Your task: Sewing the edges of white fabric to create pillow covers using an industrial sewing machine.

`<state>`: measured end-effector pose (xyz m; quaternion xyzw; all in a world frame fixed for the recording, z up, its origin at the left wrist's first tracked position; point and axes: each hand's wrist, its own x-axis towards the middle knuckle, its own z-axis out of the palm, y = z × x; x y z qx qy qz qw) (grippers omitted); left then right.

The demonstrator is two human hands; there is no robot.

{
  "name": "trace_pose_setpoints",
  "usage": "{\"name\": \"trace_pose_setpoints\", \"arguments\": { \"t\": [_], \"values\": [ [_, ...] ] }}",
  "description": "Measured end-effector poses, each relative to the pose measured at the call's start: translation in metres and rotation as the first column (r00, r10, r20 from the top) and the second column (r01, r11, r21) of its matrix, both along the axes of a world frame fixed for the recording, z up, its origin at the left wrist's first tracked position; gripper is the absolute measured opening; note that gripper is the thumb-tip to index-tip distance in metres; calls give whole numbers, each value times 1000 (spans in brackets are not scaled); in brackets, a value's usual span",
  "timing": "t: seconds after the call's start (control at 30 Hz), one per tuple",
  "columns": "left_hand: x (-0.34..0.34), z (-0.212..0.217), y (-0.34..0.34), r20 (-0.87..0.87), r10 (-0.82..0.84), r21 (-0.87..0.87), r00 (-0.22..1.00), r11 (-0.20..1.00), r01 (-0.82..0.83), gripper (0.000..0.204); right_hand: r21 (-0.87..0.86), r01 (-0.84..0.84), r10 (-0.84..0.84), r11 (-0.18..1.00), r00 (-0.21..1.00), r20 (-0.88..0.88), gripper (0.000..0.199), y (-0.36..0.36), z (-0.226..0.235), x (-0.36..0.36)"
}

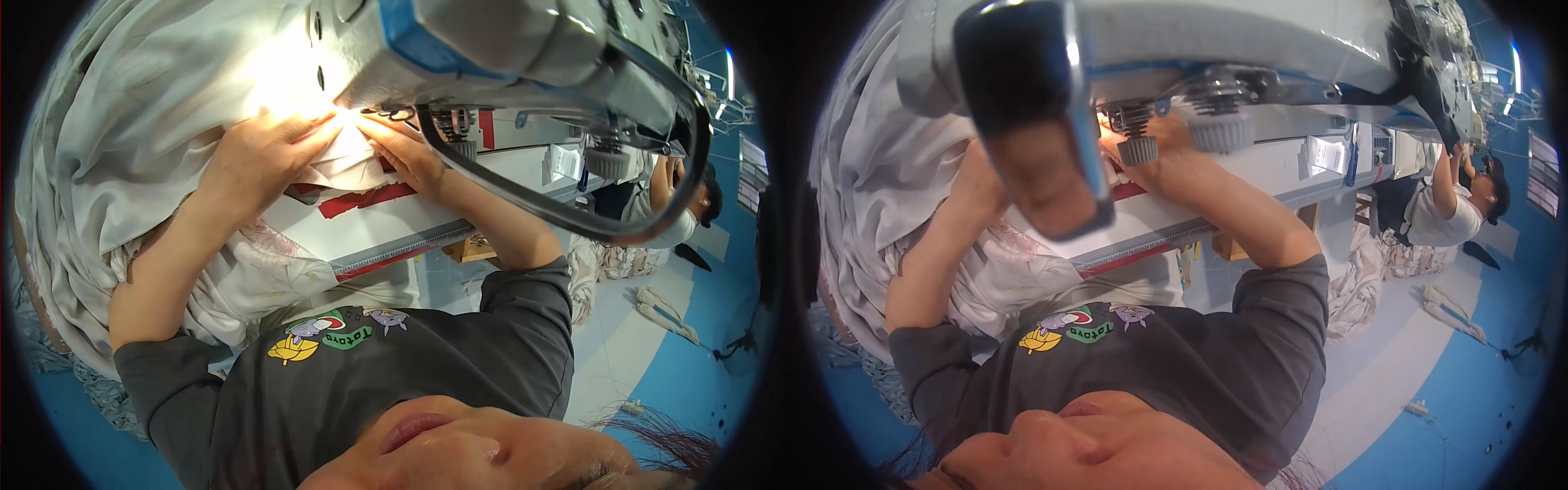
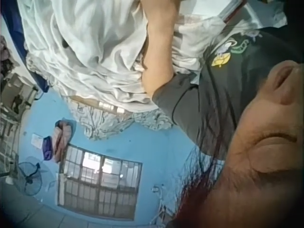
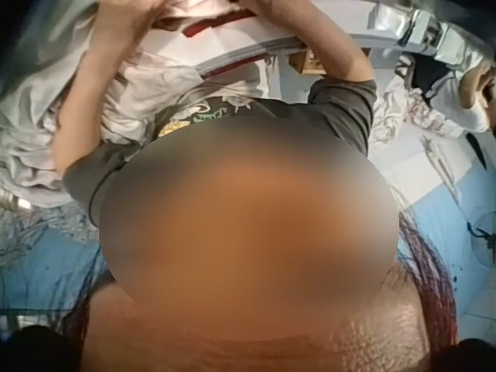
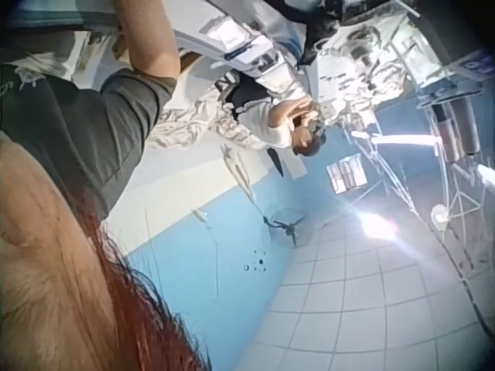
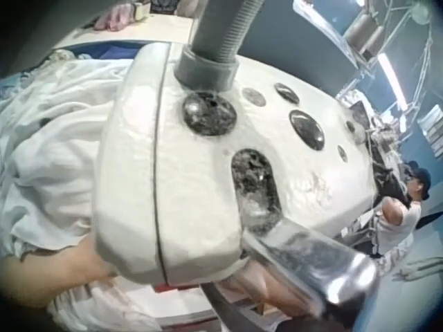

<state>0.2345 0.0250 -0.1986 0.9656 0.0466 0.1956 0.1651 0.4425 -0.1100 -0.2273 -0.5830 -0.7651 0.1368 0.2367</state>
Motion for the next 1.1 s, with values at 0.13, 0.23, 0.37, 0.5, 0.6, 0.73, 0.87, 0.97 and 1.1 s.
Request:
{"name": "trace_pose_setpoints", "arguments": {
  "t": [0.13, 0.23, 0.37, 0.5, 0.6, 0.73, 0.87, 0.97, 1.1],
  "values": [
    [3, -7, 6, 40, 49, -81, 998, 996, -46, 42, -84, 116, -112, 990, 993, 45, 32, -3, -2, 13],
    [6, -7, 11, -1, 14, 11, 1000, 1000, -14, 36, 95, 175, -181, 980, 982, 55, 29, -5, 6, 34],
    [8, 2, 14, 75, 70, 23, 995, 997, -72, 32, 155, 240, -259, 958, 959, 116, 26, -1, 9, 60],
    [4, 9, 12, 86, 60, -32, 994, 998, -57, 28, 180, 263, -292, 948, 943, 157, 23, 5, 0, 70],
    [3, 4, 10, 33, 51, 10, 998, 999, -51, 25, 200, 264, -301, 944, 936, 181, 21, 9, -7, 72],
    [5, -10, 15, -23, 38, 71, 999, 997, -36, 22, 227, 264, -312, 938, 926, 212, 19, 16, -14, 76],
    [4, -16, 22, 51, 84, 6, 995, 996, -85, 14, 243, 268, -324, 932, 917, 231, 18, 22, -17, 80],
    [2, -16, 20, 101, 109, -62, 989, 993, -103, 12, 254, 278, -339, 926, 909, 242, 17, 17, -22, 80],
    [1, -10, 16, 16, 117, 98, 993, 988, -118, 13, 280, 273, -347, 920, 900, 263, 18, 5, -31, 76]
  ]
}}
